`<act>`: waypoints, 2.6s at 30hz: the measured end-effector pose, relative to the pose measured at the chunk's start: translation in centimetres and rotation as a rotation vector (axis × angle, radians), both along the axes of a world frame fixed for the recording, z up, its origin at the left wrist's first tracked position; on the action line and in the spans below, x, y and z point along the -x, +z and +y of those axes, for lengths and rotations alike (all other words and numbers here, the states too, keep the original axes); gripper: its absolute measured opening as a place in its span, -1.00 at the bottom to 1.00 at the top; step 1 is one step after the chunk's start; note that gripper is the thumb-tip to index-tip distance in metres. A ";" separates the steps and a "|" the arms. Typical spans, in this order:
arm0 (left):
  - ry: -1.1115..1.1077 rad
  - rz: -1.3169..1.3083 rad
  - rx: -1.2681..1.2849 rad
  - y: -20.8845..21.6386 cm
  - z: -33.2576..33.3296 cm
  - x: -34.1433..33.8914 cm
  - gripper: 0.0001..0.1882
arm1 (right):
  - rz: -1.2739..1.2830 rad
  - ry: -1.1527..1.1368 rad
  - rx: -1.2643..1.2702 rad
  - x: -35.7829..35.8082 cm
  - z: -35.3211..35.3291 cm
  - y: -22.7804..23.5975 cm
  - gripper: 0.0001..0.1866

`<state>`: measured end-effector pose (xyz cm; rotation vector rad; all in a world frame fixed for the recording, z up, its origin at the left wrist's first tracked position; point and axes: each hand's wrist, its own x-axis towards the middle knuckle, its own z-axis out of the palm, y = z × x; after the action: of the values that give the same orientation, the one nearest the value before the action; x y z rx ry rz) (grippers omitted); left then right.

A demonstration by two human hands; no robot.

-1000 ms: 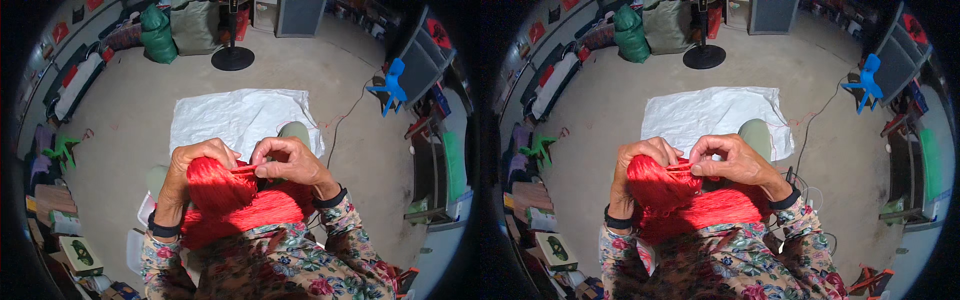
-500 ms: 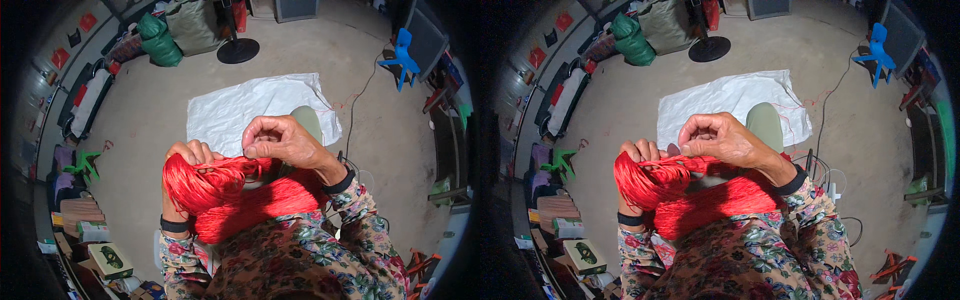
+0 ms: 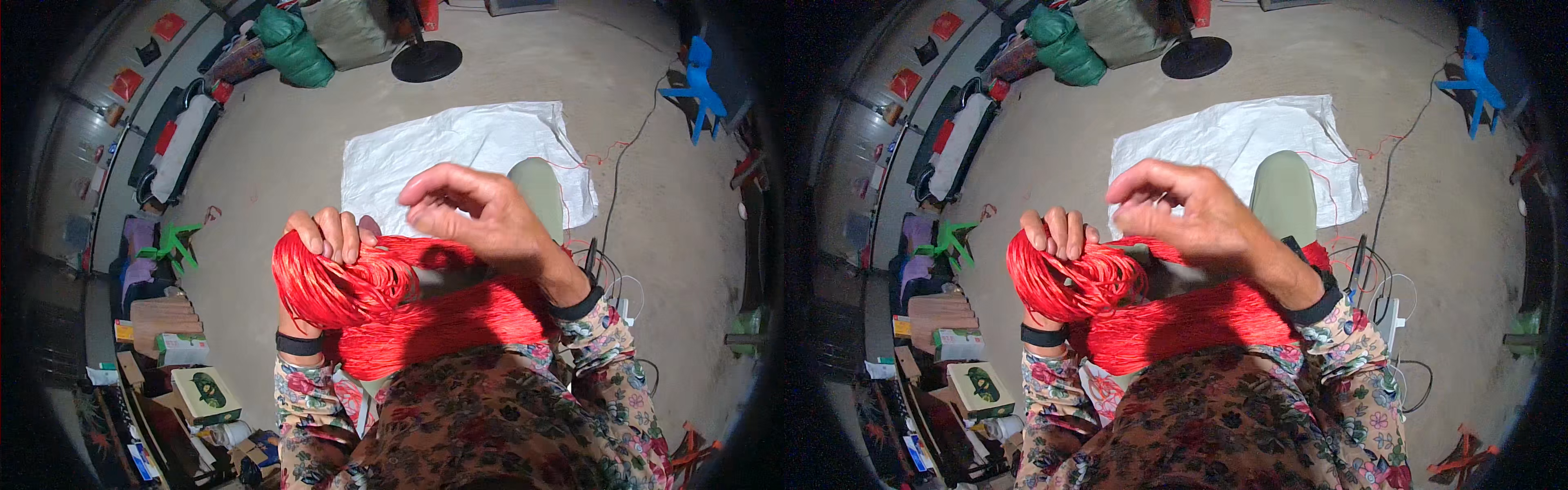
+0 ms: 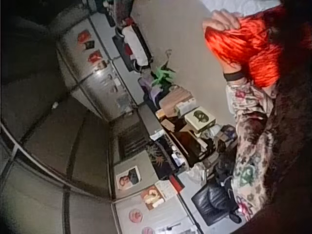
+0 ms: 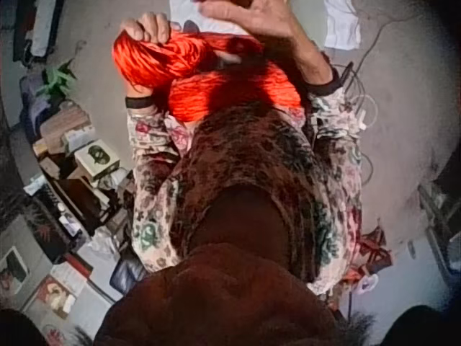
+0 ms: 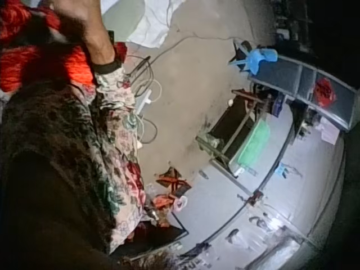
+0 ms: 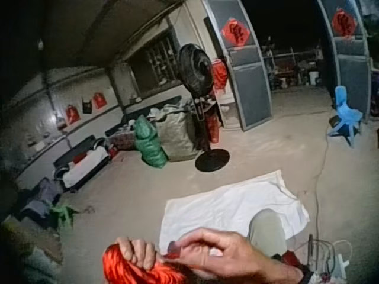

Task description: Bundling and tying sections of red plastic cord into smaller coils.

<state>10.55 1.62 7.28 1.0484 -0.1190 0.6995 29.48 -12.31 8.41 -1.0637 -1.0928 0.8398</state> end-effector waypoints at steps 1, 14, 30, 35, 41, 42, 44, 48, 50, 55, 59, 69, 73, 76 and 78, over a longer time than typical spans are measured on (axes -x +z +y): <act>0.014 0.008 -0.002 0.0 0.1 0.2 -0.83 | -0.084 0.042 -0.071 0.8 0.2 0.3 -0.70; 0.071 0.146 0.001 -0.5 2.5 1.1 -0.78 | -0.235 0.127 0.003 2.4 3.2 -1.1 -0.78; 0.317 0.391 -0.141 0.8 4.3 2.3 -0.79 | -0.141 0.098 -0.051 1.3 4.6 0.7 -0.77; 0.231 0.119 -0.179 0.8 4.1 2.0 -0.92 | -0.005 0.087 -0.160 0.4 4.4 0.3 -0.71; 0.154 0.000 -0.188 2.2 2.3 2.0 -0.89 | 0.030 0.085 -0.104 0.8 3.6 0.6 -0.83; 0.160 0.004 -0.190 2.4 2.4 2.1 -0.89 | 0.033 0.091 -0.106 1.3 3.5 0.9 -0.83; 0.097 -0.045 -0.219 2.6 2.5 2.0 -0.89 | 0.025 0.187 -0.167 2.3 3.0 1.7 -0.85; 0.103 -0.053 -0.198 2.7 2.5 1.7 -0.88 | -0.737 -0.028 -0.612 5.1 3.0 0.6 -0.77; 0.122 -0.046 -0.240 3.2 2.8 1.7 -0.88 | -0.893 -0.024 -0.383 8.3 0.9 2.0 -0.64; 0.194 -0.122 -0.303 3.6 3.4 1.5 -0.92 | -0.768 -0.265 -0.442 12.1 0.4 1.8 -0.59; 0.192 -0.229 -0.183 3.6 3.9 1.5 -0.95 | -0.727 -0.237 -0.415 12.3 0.4 2.6 -0.62; 0.072 -0.371 -0.053 4.5 2.5 2.0 -0.92 | -0.618 -0.148 -0.523 8.8 0.0 2.2 -0.67; 0.084 -0.392 -0.012 4.6 1.9 2.2 -0.90 | -0.549 -0.130 -0.481 7.0 -0.3 2.1 -0.67; 0.088 -0.372 -0.037 5.0 1.8 2.5 -0.90 | -0.503 -0.103 -0.468 6.9 0.0 2.6 -0.62; 0.083 -0.368 -0.065 4.8 2.1 2.6 -0.94 | -0.499 -0.099 -0.473 7.0 0.4 3.0 -0.56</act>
<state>7.90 3.72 12.13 0.9815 -0.4206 0.9652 22.53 -11.93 11.36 -0.9297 -1.5481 0.2078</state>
